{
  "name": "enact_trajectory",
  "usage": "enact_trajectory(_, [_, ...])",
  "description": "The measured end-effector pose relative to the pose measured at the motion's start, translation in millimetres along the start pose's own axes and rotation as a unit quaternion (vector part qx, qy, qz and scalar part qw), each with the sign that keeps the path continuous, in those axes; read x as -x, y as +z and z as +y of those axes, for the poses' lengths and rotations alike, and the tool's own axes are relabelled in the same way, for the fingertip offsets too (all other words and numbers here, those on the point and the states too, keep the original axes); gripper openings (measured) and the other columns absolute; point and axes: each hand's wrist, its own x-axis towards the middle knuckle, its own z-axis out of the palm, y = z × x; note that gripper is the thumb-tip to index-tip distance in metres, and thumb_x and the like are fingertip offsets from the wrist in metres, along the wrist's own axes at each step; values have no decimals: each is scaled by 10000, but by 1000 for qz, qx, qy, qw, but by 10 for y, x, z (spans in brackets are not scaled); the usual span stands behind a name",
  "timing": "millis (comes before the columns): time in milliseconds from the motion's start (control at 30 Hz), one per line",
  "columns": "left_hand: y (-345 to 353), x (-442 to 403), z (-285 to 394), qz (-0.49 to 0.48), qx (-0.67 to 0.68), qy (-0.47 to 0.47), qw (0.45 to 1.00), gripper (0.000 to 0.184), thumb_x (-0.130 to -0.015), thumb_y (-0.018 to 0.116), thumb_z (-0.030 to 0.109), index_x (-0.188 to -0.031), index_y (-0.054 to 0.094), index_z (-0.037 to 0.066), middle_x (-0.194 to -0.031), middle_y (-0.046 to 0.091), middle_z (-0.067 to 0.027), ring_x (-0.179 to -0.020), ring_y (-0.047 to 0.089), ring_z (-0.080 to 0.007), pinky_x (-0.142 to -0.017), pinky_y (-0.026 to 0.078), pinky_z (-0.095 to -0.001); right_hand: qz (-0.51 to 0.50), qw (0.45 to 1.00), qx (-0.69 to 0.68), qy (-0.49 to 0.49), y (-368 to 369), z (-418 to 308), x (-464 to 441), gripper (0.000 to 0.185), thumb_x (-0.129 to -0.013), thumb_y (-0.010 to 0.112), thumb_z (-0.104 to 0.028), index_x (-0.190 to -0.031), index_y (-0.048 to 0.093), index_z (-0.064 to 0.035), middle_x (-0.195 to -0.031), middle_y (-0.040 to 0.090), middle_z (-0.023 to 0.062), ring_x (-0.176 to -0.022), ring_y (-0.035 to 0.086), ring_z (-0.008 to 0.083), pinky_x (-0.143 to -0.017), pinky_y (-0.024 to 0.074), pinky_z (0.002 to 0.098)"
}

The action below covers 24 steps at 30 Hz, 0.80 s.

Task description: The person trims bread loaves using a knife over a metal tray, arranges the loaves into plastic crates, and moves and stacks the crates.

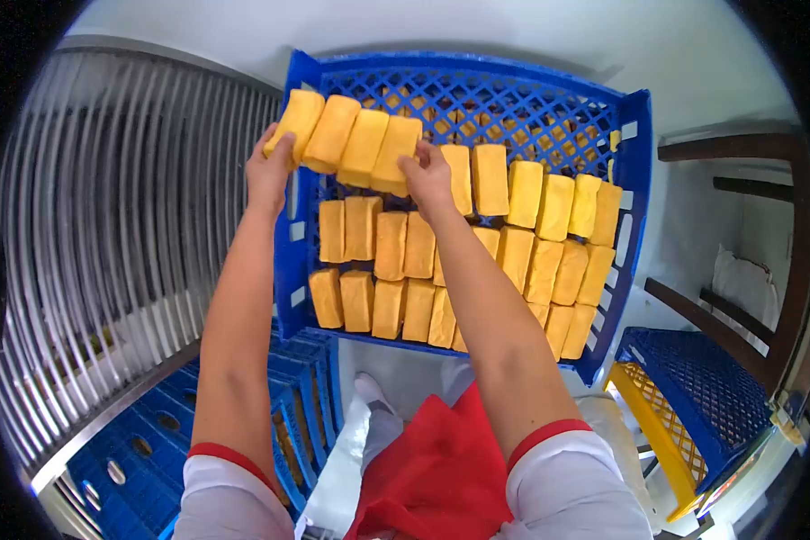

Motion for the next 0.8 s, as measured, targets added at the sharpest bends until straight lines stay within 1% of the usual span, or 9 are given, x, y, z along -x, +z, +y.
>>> enact_trajectory(33, [25, -57, -220, 3, -1, -11, 1000, 561, -883, 689, 199, -1361, 472, -2, -1180, 619, -134, -999, 628, -194, -828, 520, -315, 1, 1000, 4, 11, -41, 86, -43, 566, -815, 669, -121, -1306, 459, 67, -1215, 583, 144, -1110, 563, 222, -931, 448, 316])
enact_trajectory(133, [125, -148, -796, 3, -68, -55, 996, 544, -887, 667, 181, -1367, 475, 13, -1125, 638, -130, -962, 619, -175, -755, 503, -278, 12, 932, 358, -62, -241, 336, -59, 515, -829, 604, -103, -1291, 450, 63, -1143, 604, 241, -1062, 605, 337, -895, 483, 380])
enact_trajectory(167, [177, -105, -1003, 29, 22, -109, 993, 588, -894, 657, 189, -1402, 421, 8, -1166, 624, -166, -1042, 600, -197, -849, 483, -289, 12, 930, 363, -55, -331, 417, -16, 515, -829, 604, -103, -1291, 450, 63, -1143, 604, 241, -1062, 605, 337, -895, 483, 380])
enact_trajectory(367, [-106, -241, -1632, -27, -315, -64, 947, 587, -926, 562, 334, -1439, 393, 105, -1306, 572, -171, -1181, 551, -358, -984, 431, -403, 17, 897, 425, -118, -483, 533, 131, 472, -857, 509, -67, -1308, 434, 47, -1168, 589, 300, -1015, 598, 456, -871, 489, 474])
enact_trajectory(433, [-145, -152, -1391, -129, -542, -164, 814, 643, -931, 497, 420, -1486, 308, 156, -1439, 446, -168, -1283, 453, -396, -1045, 373, -483, -17, 887, 462, -8, -464, 408, 90, 486, -857, 516, -65, -1322, 429, 44, -1170, 584, 305, -1031, 594, 447, -881, 488, 468])
enact_trajectory(500, [41, 247, -1160, -74, -619, -123, 772, 762, -910, 513, 441, -1530, 161, 173, -1591, 100, -152, -1434, 188, -376, -1107, 246, -580, -20, 889, 455, -54, -519, 403, 226, 481, -858, 521, -74, -1321, 440, 34, -1164, 588, 301, -1040, 593, 440, -885, 489, 458])
enact_trajectory(600, [128, 945, -1296, -15, -569, 25, 822, 819, -881, 592, 386, -1517, 174, 85, -1575, 128, -192, -1432, 161, -413, -1101, 234, -607, -4, 914, 362, -182, -626, 265, 781, 431, -870, 541, -115, -1284, 507, 2, -1151, 600, 283, -1059, 597, 406, -891, 495, 416])
enact_trajectory(733, [255, 2461, -536, -213, -506, -73, 832, 881, -818, 677, 321, -1516, 185, 105, -1558, 126, -229, -1417, 161, -449, -1095, 231, -628, -53, 884, 464, 10, -960, 92, 1726, 231, -874, 573, -154, -1004, 653, 20, -860, 676, 206, -772, 668, 332, -749, 526, 386])
enact_trajectory(800, [79, 3181, 45, -251, -429, 5, 868, 856, -804, 692, 250, -1500, 226, 69, -1533, 148, -291, -1388, 211, -493, -1136, 243, -504, -47, 918, 393, 29, -1023, 173, 2188, 214, -873, 580, -151, -944, 669, 29, -795, 677, 175, -704, 664, 276, -679, 533, 357])
